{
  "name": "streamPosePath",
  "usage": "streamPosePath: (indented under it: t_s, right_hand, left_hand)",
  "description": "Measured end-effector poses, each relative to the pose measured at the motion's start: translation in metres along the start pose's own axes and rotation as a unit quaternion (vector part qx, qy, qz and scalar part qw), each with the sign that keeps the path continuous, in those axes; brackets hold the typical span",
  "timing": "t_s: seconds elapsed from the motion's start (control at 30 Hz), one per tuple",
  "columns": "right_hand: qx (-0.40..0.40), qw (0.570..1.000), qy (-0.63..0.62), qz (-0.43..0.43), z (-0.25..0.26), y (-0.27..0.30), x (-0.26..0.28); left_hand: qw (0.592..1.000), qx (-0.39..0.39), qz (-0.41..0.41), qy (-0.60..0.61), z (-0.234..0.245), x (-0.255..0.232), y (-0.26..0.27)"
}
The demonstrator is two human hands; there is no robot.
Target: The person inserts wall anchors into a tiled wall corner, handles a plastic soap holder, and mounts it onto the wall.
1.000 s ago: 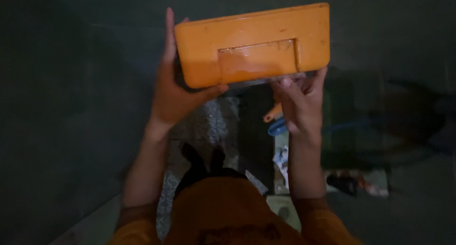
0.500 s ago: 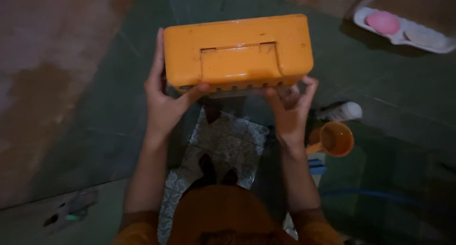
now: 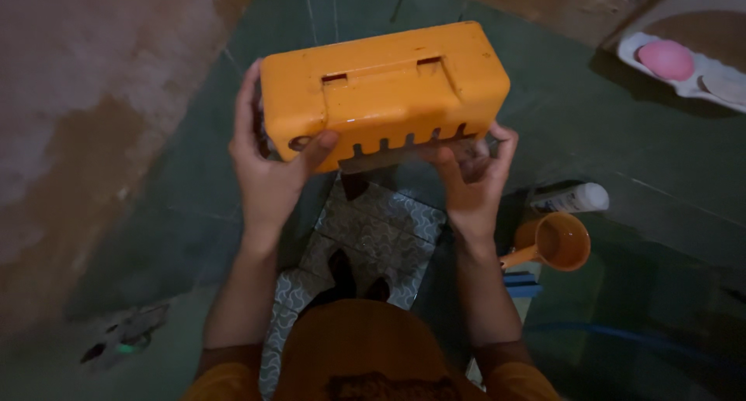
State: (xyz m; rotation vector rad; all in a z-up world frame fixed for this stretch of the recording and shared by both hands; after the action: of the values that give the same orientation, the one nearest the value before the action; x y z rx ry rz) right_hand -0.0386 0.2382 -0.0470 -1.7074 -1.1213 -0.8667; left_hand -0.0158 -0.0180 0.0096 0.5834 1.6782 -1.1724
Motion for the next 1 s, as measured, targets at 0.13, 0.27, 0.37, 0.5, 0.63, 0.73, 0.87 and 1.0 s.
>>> streamPosePath:
  t_s: [0.13, 0.27, 0.37, 0.5, 0.63, 0.73, 0.87, 1.0]
  right_hand:
    - [-0.012, 1.000, -0.008, 0.002, 0.001, -0.004, -0.004]
    - [-0.025, 0.999, 0.023, 0.027, 0.008, -0.007, -0.011]
    - [-0.019, 0.998, 0.055, 0.004, 0.014, -0.009, -0.015]
    - [-0.009, 0.998, 0.027, -0.049, 0.020, -0.019, -0.034]
    - [-0.007, 0.996, 0.007, -0.089, 0.031, -0.025, -0.061]
    - [-0.002, 0.991, 0.022, -0.134, 0.035, -0.027, -0.078]
    - [0.025, 0.988, 0.046, -0.143, 0.023, -0.033, -0.092]
    - [0.037, 0.984, -0.004, -0.173, 0.007, -0.032, -0.094]
  left_hand:
    - [1.000, -0.007, 0.015, -0.021, -0.003, 0.006, -0.006]
    - [0.999, -0.008, 0.039, -0.029, -0.006, 0.014, -0.008]
    - [1.000, 0.020, 0.009, -0.011, -0.009, 0.020, -0.009]
    - [0.999, 0.037, 0.035, -0.010, -0.010, 0.041, -0.011]
    - [0.998, 0.042, 0.039, 0.000, -0.005, 0.064, -0.007]
    - [1.000, 0.022, 0.000, -0.013, 0.002, 0.072, -0.001]
    - [1.000, -0.004, 0.005, 0.005, 0.009, 0.075, 0.003]
    - [0.999, -0.028, -0.020, 0.004, 0.012, 0.076, 0.008]
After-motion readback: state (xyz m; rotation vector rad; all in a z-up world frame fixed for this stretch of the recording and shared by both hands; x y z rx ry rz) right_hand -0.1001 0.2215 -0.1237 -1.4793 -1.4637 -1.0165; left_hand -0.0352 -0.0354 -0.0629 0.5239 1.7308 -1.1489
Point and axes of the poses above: each hand's wrist, its own y-axis away from the middle knuckle, its own z-axis out of the back of the hand, x = y × z, the point moved 2 cm from there along -y, towards the middle knuckle, and after that the axes turned 12 degrees about -x, right-handed, at the moved point
